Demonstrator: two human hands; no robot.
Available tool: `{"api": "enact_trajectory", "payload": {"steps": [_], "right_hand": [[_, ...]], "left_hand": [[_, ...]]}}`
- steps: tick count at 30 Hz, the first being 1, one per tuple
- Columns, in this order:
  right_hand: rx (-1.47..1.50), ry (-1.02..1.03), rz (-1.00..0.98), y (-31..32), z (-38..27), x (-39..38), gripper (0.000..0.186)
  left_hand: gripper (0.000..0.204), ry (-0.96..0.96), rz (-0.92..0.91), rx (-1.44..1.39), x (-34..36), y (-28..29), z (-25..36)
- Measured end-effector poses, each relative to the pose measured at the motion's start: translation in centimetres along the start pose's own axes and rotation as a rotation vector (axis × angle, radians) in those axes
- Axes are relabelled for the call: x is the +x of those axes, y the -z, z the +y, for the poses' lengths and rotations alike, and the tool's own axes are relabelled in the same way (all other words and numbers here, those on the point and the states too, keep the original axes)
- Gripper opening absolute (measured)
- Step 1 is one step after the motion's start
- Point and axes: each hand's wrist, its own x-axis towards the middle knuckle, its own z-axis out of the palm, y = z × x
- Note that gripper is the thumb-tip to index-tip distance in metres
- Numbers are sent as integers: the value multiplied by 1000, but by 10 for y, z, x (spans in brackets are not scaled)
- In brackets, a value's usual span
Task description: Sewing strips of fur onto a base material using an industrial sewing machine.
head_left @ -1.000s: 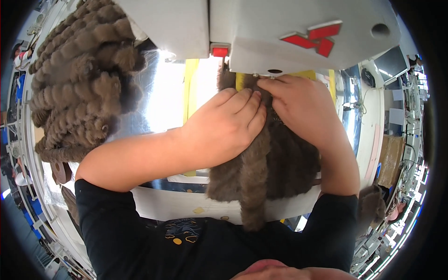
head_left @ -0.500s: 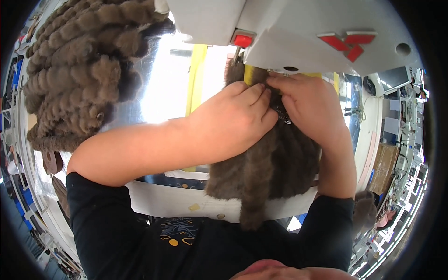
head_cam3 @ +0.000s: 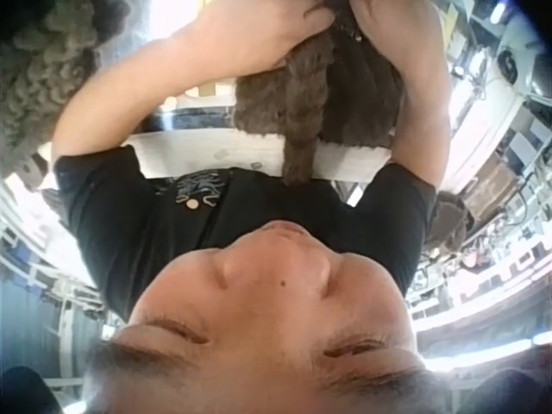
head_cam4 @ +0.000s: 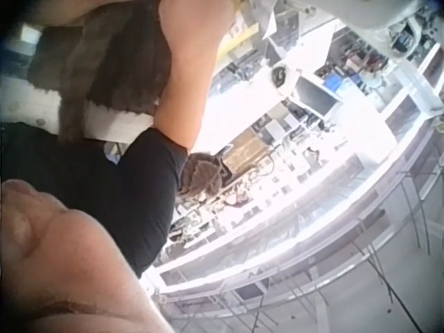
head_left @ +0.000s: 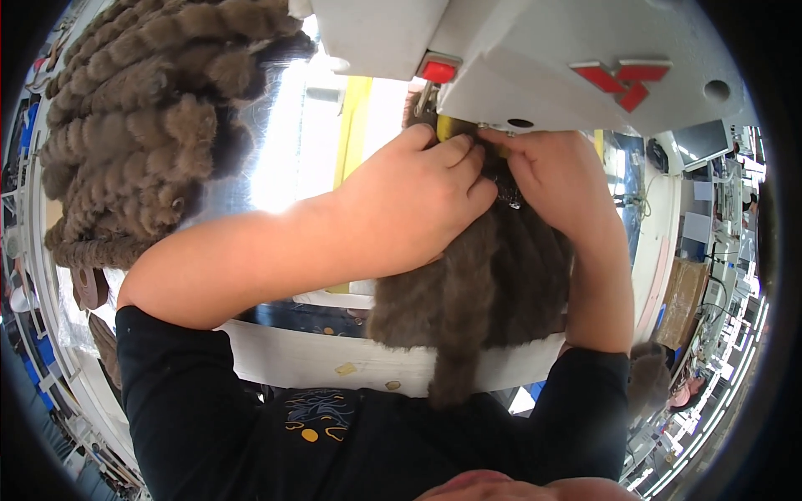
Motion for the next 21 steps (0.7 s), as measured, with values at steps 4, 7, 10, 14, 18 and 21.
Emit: {"api": "enact_trajectory", "payload": {"steps": [4,7,10,14,18,21], "right_hand": [[0,-19,39,-1,3,4,22],[-2,-52,30,-1,8,5,17],[23,-21,76,-6,22,6,16],[111,25,171,-7,30,15,21],[179,-13,135,-10,29,20,22],[192,-33,168,-14,29,21,22]], "left_hand": [[57,25,-26,34,1,4,-2],[62,33,-52,79,1,4,-2],[68,75,-102,116,1,4,-1],[69,88,-101,104,5,8,-2],[68,117,-125,103,5,8,-5],[67,129,-156,136,3,11,-6]]}}
